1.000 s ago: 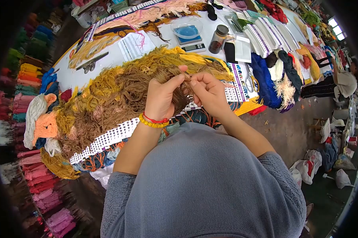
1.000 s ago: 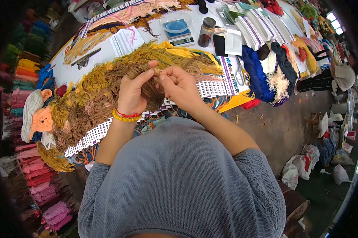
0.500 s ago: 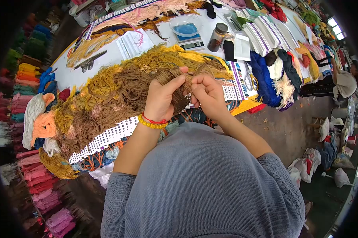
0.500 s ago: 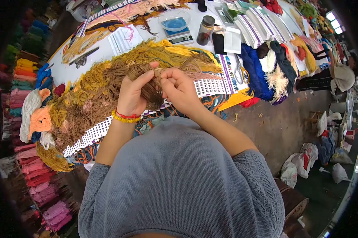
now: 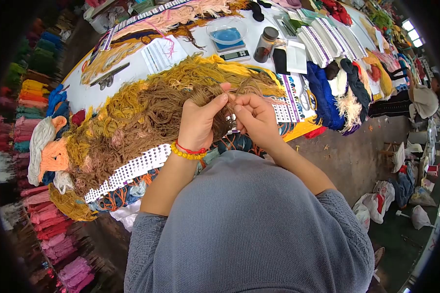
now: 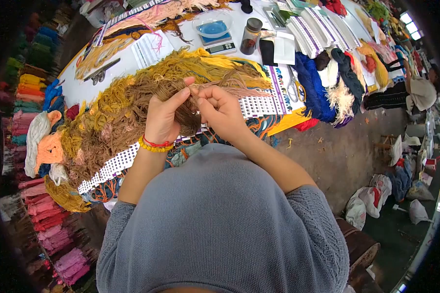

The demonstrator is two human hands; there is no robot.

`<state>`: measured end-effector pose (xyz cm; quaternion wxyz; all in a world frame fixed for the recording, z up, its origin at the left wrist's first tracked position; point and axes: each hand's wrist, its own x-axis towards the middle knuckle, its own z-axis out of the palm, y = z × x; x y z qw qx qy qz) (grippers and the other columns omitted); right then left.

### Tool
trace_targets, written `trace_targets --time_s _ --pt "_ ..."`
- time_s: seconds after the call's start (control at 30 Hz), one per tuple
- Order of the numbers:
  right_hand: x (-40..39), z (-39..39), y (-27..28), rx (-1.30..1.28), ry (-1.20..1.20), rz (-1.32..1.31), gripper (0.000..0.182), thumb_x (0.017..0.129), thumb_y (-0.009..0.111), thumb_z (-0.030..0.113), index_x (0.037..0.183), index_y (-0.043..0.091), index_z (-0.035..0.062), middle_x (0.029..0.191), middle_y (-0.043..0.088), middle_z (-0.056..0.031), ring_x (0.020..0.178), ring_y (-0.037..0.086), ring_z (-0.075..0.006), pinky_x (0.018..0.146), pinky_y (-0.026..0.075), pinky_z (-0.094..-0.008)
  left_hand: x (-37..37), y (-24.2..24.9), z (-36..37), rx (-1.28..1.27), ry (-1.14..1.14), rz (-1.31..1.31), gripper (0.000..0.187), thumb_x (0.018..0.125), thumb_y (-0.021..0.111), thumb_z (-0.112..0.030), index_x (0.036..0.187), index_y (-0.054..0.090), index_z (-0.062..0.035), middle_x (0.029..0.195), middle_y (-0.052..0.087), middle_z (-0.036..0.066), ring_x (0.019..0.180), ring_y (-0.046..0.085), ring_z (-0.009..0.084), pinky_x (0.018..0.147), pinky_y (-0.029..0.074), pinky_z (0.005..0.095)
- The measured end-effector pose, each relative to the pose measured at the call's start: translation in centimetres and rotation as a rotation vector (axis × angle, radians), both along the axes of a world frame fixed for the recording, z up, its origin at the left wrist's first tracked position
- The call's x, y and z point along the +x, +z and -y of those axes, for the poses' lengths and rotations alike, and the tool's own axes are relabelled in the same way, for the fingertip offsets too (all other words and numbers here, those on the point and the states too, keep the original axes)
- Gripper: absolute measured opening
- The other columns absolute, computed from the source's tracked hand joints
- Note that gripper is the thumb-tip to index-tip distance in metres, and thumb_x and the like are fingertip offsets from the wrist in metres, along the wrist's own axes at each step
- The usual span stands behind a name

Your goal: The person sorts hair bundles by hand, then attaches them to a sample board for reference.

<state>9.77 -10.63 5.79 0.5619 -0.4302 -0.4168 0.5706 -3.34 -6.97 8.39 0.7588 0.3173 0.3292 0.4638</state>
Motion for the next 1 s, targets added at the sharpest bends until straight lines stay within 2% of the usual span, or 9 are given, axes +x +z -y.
trace_targets --time_s 0.2,0.27,0.37,0.47,0.53,0.6,0.73,0.8,1.0 --pt "0.6 -0.2 -1.0 0.088 -0.077 0.076 0.003 0.083 0.051 0.006 0.082 0.049 0.0032 0.066 0.051 0.0016 0.050 0.044 -0.0025 0.043 0.034 -0.0176 0.0 -0.1 -0.1 0.056 0.011 -0.060 0.022 0.082 0.055 -0.008 0.098 0.055 0.0069 0.080 0.062 0.010 0.072 0.059 0.0154 0.065 0.048 0.0276" --pt "1.3 -0.5 -0.8 -0.063 -0.041 0.086 0.010 0.086 0.046 0.013 0.082 0.050 0.0048 0.062 0.047 0.0017 0.046 0.039 -0.0029 0.041 0.031 -0.0184 -0.4 -0.5 -0.3 0.048 -0.030 -0.109 0.024 0.084 0.053 -0.014 0.097 0.055 0.0065 0.078 0.062 0.010 0.070 0.059 0.0159 0.065 0.048 0.0270" --pt "3.1 -1.2 0.0 -0.214 0.478 -0.939 0.029 0.089 0.034 0.030 0.095 0.051 0.0071 0.050 0.032 0.0035 0.041 0.028 -0.0065 0.037 0.023 -0.0210 -1.1 -1.5 -0.8 -0.047 -0.164 0.039 0.030 0.087 0.050 -0.022 0.097 0.055 0.0056 0.078 0.062 0.011 0.069 0.060 0.0166 0.065 0.048 0.0267" --pt "2.8 -0.5 2.3 -0.106 0.514 -1.033 0.031 0.090 0.034 0.031 0.104 0.049 0.0076 0.050 0.032 0.0036 0.041 0.029 -0.0066 0.038 0.024 -0.0206 -1.1 -1.2 -0.7 -0.070 -0.180 0.103 0.036 0.088 0.046 -0.028 0.099 0.055 0.0050 0.085 0.062 0.011 0.072 0.060 0.0168 0.064 0.048 0.0274" --pt "2.7 -0.6 2.1 -0.076 0.514 -0.984 0.031 0.090 0.037 0.029 0.106 0.050 0.0055 0.053 0.039 0.0036 0.043 0.033 -0.0053 0.042 0.029 -0.0193 -0.6 -0.5 -0.5 -0.120 -0.162 0.127 0.038 0.089 0.043 -0.030 0.100 0.055 0.0049 0.088 0.061 0.011 0.075 0.059 0.0166 0.066 0.048 0.0285" --pt "1.9 -1.0 2.2 -0.137 0.176 -0.195 0.024 0.088 0.043 0.021 0.103 0.052 0.0040 0.066 0.054 0.0008 0.042 0.033 -0.0028 0.042 0.029 -0.0169 -0.4 -0.2 -0.5 -0.167 -0.144 0.155 0.040 0.090 0.041 -0.031 0.101 0.055 0.0048 0.091 0.060 0.011 0.077 0.058 0.0164 0.068 0.047 0.0296" --pt "0.5 -1.3 0.1 0.054 0.092 0.273 0.013 0.080 0.056 0.008 0.091 0.054 0.0014 0.071 0.055 0.0026 0.052 0.041 0.0005 0.047 0.033 -0.0165 -0.2 0.1 -0.1 -0.041 -0.165 0.044 0.040 0.090 0.043 -0.029 0.105 0.054 0.0055 0.099 0.059 0.011 0.086 0.057 0.0163 0.074 0.046 0.0293" --pt "0.3 -1.0 0.7 -0.045 0.101 0.268 0.007 0.080 0.056 0.006 0.085 0.055 0.0014 0.068 0.051 0.0046 0.055 0.042 0.0001 0.048 0.034 -0.0166 -0.2 0.1 0.0 0.086 -0.148 -0.118 0.034 0.088 0.046 -0.022 0.105 0.055 0.0058 0.101 0.059 0.012 0.092 0.056 0.0171 0.079 0.045 0.0289" --pt "0.2 -1.1 0.4 -0.009 0.074 0.300 0.007 0.081 0.055 0.009 0.081 0.055 0.0020 0.062 0.047 0.0059 0.053 0.039 0.0000 0.047 0.032 -0.0167 -0.8 0.2 -0.3 0.011 -0.114 -0.039 0.028 0.086 0.050 -0.016 0.100 0.057 0.0070 0.096 0.060 0.011 0.085 0.058 0.0163 0.076 0.047 0.0273"
